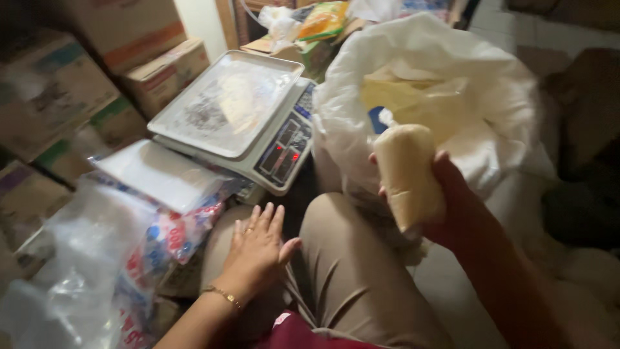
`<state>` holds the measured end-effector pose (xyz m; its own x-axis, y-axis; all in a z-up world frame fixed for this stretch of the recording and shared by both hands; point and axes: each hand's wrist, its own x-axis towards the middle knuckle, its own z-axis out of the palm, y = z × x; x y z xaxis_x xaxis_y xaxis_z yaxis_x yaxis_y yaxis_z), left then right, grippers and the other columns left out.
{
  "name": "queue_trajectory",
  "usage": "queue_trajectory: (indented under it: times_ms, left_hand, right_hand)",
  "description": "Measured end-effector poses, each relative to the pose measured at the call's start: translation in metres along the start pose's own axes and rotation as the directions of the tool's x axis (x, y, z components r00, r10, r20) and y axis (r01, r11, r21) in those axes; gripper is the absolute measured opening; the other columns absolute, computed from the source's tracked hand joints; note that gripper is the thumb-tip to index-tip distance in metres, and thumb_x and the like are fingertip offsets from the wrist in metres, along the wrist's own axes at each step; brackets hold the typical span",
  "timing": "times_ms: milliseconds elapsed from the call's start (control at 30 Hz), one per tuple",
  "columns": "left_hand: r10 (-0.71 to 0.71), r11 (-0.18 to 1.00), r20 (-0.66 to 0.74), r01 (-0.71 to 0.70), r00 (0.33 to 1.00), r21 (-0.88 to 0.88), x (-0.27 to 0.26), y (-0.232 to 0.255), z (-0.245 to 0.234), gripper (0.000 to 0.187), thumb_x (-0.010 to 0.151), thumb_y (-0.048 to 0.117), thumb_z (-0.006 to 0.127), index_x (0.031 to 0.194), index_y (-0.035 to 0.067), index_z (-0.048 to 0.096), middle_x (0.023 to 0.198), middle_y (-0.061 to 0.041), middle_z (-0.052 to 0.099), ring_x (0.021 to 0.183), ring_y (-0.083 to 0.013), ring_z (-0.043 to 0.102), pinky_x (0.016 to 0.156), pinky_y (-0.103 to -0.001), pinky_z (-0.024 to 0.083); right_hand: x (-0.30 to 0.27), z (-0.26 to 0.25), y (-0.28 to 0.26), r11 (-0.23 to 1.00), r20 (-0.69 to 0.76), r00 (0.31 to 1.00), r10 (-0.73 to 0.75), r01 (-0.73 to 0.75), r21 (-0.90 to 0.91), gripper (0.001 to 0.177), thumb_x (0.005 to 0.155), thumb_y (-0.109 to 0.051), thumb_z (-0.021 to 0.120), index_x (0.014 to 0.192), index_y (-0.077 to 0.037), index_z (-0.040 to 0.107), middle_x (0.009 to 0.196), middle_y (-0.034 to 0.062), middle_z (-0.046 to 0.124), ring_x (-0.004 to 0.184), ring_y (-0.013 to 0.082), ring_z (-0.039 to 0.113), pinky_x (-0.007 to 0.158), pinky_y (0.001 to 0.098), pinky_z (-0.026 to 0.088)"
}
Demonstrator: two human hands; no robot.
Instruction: The person scoops a yellow powder from a large sack into small plastic bags, weighs each bag on a digital scale, and ties the bags shut. The process is repeated multiple times.
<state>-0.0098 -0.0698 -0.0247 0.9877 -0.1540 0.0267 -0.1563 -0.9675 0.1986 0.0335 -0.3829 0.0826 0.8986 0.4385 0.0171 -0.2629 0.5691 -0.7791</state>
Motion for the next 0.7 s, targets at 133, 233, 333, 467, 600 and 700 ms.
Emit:
queue_trajectory:
  times_ms: [133,233,333,467,600,700]
  left_hand:
    - [0.085,0.974,-0.159,-0.116,0.984,-0.196,0.031,0.043,-0.002,0.068,0.100,0.047,0.050,0.149,0.003,0.040,0.155,-0.020,0.040,0.147,-0.0378,0.030,0.116,-0.054,0.024]
    - [0.177,0.909,-0.355,-0.291,0.918,-0.299,0.041,0.081,-0.014,0.052,0.096,0.033,0.057,0.138,0.001,0.052,0.142,-0.021,0.052,0.136,-0.0393,0.043,0.112,-0.051,0.033]
    - [0.290,0.808,-0.397,-0.445,0.871,-0.386,0.038,0.116,-0.026,0.030,0.094,0.020,0.058,0.120,0.006,0.063,0.126,-0.017,0.062,0.121,-0.0380,0.056,0.105,-0.047,0.042]
    - [0.475,0.625,-0.478,-0.666,0.739,-0.408,0.034,0.154,-0.030,0.016,0.095,0.014,0.060,0.109,0.007,0.064,0.116,-0.013,0.066,0.111,-0.0376,0.061,0.106,-0.047,0.046]
    - [0.534,0.611,-0.365,-0.647,0.762,-0.457,0.038,0.177,-0.018,0.022,0.089,0.015,0.063,0.110,0.011,0.066,0.117,-0.015,0.064,0.110,-0.0386,0.061,0.099,-0.046,0.047]
    - [0.556,0.574,-0.366,-0.663,0.746,-0.480,0.046,0.184,-0.004,0.029,0.088,0.014,0.063,0.116,0.012,0.068,0.118,-0.016,0.062,0.112,-0.0388,0.060,0.099,-0.046,0.047]
  right_hand:
    - [-0.025,-0.034,-0.015,0.991,0.016,0.993,-0.117,0.116,0.064,0.087,0.097,-0.065,0.060,0.151,0.002,0.043,0.122,0.0146,0.066,0.091,0.0233,0.067,0.076,0.0337,0.056]
    - [-0.053,-0.070,-0.014,0.974,0.001,0.988,-0.155,0.153,0.166,0.085,0.100,-0.069,0.060,0.147,0.001,0.047,0.105,0.0156,0.063,0.079,0.0218,0.063,0.065,0.0296,0.053]
    - [-0.077,-0.117,-0.005,0.939,-0.134,0.966,-0.219,0.246,0.240,0.081,0.099,-0.072,0.058,0.140,-0.002,0.051,0.099,0.0117,0.061,0.073,0.0180,0.058,0.056,0.0259,0.046]
    - [-0.111,-0.186,0.015,0.895,-0.290,0.927,-0.237,0.324,0.306,0.071,0.105,-0.069,0.058,0.131,-0.003,0.053,0.092,0.0097,0.059,0.069,0.0174,0.056,0.052,0.0268,0.044]
    - [-0.136,-0.241,0.042,0.953,-0.786,0.613,-0.081,0.278,0.119,0.054,0.105,-0.057,0.063,0.129,-0.010,0.057,0.095,0.0033,0.059,0.070,0.0099,0.055,0.049,0.0166,0.044]
    - [-0.157,-0.275,0.056,0.943,-0.856,0.515,-0.050,0.307,0.130,0.046,0.106,-0.054,0.065,0.128,-0.015,0.053,0.097,0.0050,0.057,0.073,0.0127,0.056,0.051,0.0194,0.045]
